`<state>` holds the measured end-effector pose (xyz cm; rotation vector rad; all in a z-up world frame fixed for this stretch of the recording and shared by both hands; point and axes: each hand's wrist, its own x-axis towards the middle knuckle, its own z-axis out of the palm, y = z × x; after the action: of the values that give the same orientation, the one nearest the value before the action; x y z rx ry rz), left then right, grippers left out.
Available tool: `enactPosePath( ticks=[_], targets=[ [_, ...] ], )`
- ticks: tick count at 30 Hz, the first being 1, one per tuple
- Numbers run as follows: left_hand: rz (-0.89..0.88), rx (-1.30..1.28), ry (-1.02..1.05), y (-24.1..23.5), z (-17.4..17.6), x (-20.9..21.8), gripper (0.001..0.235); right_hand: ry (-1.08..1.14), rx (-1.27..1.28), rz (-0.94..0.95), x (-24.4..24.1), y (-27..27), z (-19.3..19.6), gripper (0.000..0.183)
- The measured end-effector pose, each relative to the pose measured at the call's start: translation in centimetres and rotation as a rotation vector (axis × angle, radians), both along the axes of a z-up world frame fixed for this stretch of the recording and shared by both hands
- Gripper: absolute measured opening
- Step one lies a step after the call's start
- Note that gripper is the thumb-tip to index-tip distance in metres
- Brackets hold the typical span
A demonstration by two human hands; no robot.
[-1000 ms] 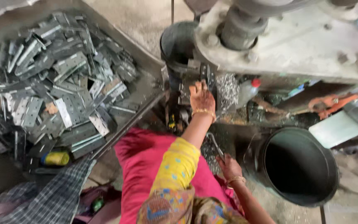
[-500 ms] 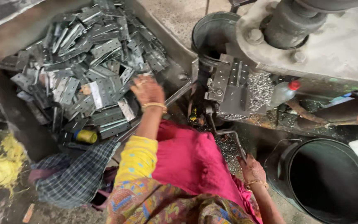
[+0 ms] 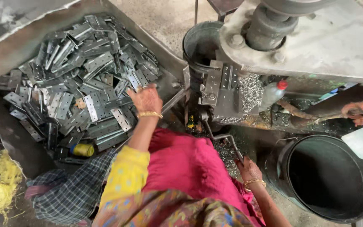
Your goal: The person places metal plates into a stamping machine and operates a lever by hand to punch holes or bend the material.
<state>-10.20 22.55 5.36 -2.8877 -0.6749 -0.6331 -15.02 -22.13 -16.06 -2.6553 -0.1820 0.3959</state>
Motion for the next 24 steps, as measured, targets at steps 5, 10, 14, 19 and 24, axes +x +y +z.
enactPosePath(
  ticks=[5,10,14,19,24],
  targets=[
    [-0.336,-0.555,-0.161,-10.4,2.7,0.0,0.033,0.054,-0.066,-0.042,-0.5,-0.2,1.8,0.048],
    [-0.701,-0.057,0.014,-20.1,-1.7,0.1,0.035,-0.022,0.002,-0.043,-1.4,0.4,5.2,0.050],
    [-0.542,-0.108,0.216,-23.2,-3.5,-0.5,0.043,0.115,-0.081,-0.081,-1.3,1.4,9.5,0.044],
    [-0.396,-0.049,0.486,-23.2,-1.8,2.0,0.048,-0.116,-0.312,0.162,2.0,1.7,15.2,0.049],
    [-0.329,0.004,0.599,-23.1,0.3,6.2,0.052,-0.026,-0.235,0.133,3.1,0.4,12.8,0.045]
  ],
)
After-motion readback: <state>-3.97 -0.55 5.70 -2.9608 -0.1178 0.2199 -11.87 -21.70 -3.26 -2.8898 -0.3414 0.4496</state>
